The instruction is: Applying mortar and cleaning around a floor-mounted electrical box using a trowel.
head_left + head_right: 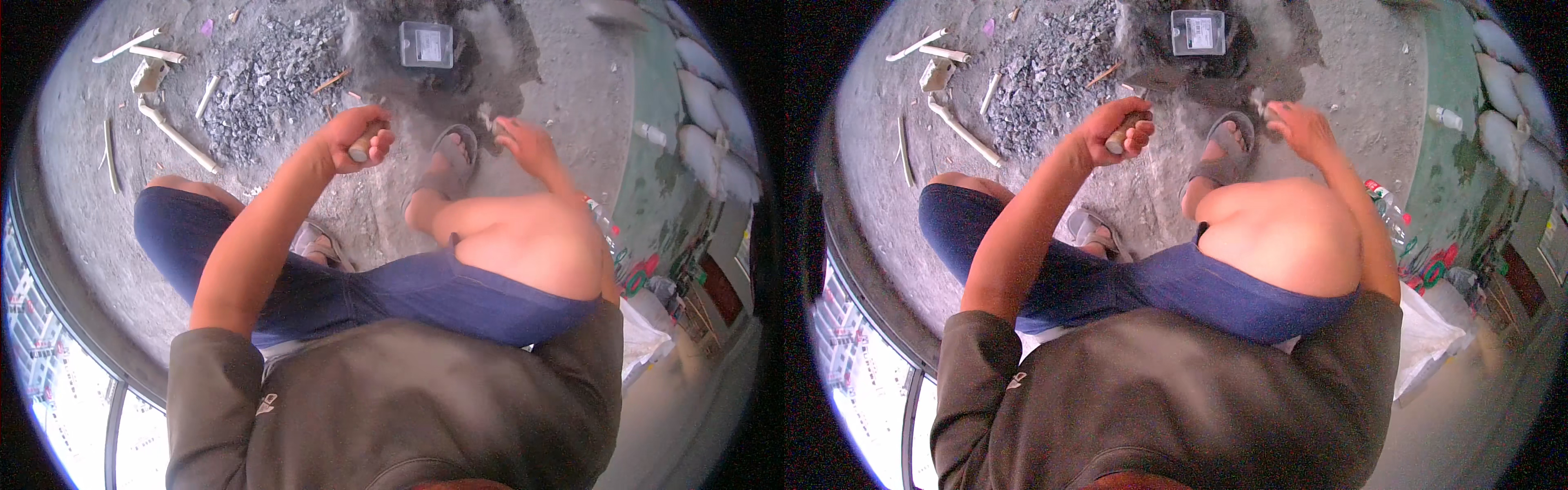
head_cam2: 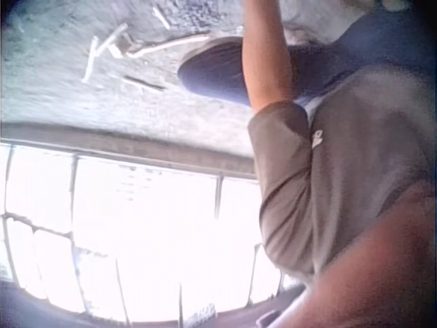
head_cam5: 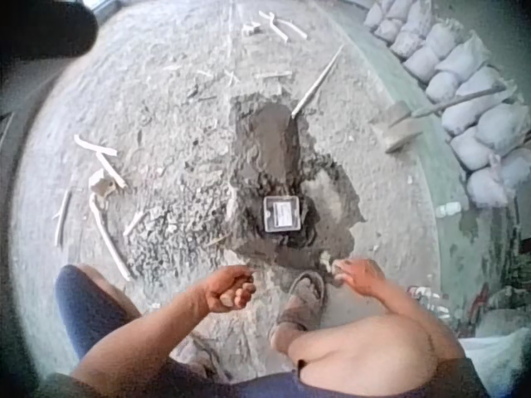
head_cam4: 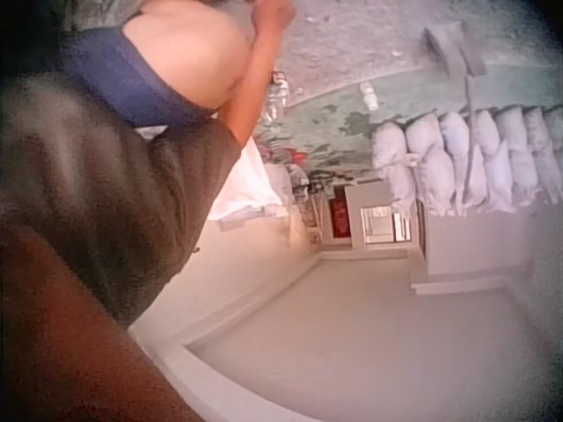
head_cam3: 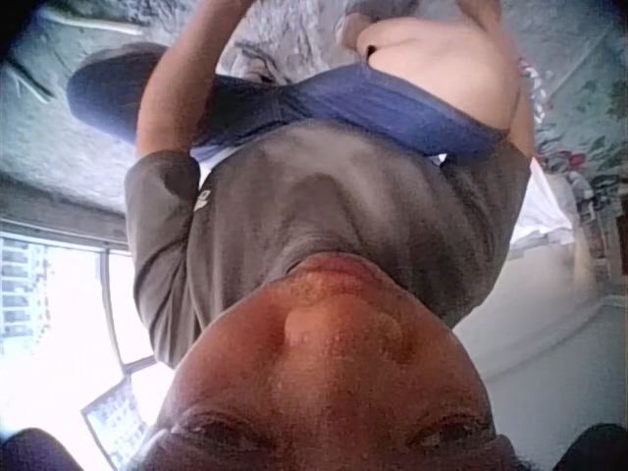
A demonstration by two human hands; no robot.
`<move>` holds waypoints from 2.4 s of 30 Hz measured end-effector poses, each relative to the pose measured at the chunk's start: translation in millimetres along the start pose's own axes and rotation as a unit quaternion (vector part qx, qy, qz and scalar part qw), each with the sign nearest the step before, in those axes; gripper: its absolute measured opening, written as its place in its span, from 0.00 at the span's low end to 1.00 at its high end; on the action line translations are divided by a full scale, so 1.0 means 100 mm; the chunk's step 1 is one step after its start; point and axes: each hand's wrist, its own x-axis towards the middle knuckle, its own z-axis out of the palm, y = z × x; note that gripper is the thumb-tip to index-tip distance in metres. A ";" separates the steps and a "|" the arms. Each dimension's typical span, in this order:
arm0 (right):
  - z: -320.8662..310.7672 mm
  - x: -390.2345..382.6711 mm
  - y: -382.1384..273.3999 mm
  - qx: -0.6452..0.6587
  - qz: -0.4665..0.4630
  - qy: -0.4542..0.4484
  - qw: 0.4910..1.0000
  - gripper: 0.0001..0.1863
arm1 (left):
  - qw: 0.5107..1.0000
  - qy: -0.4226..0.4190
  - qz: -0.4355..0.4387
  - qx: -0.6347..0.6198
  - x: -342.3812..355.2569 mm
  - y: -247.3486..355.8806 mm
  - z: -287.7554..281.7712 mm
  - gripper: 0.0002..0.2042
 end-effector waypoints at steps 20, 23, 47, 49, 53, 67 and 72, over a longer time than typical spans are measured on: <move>0.12 0.36 0.43 0.112 0.073 -0.042 0.990 0.23 | 0.994 0.076 0.028 0.073 -0.42 -0.35 0.16 0.10; 0.16 0.57 0.51 0.095 0.032 -0.024 0.995 0.22 | 0.995 0.071 0.029 0.065 -0.43 -0.34 0.11 0.10; 0.11 0.69 0.81 0.126 0.077 -0.094 0.985 0.22 | 0.993 0.082 0.057 0.066 -0.32 -0.35 0.17 0.10; 0.09 0.66 0.84 0.124 0.104 -0.124 0.979 0.23 | 0.994 0.078 0.056 0.058 -0.32 -0.35 0.16 0.10; 0.17 0.41 1.12 0.155 0.106 -0.081 0.979 0.23 | 0.992 0.085 0.057 0.073 -0.31 -0.34 0.17 0.10; 0.44 0.13 -0.06 0.223 0.123 -0.051 0.966 0.25 | 0.993 0.063 0.088 0.039 -0.72 -0.45 0.14 0.09; 0.58 0.36 -0.78 0.243 0.174 -0.006 0.954 0.26 | 0.982 0.095 0.157 0.039 -1.03 -0.37 0.18 0.09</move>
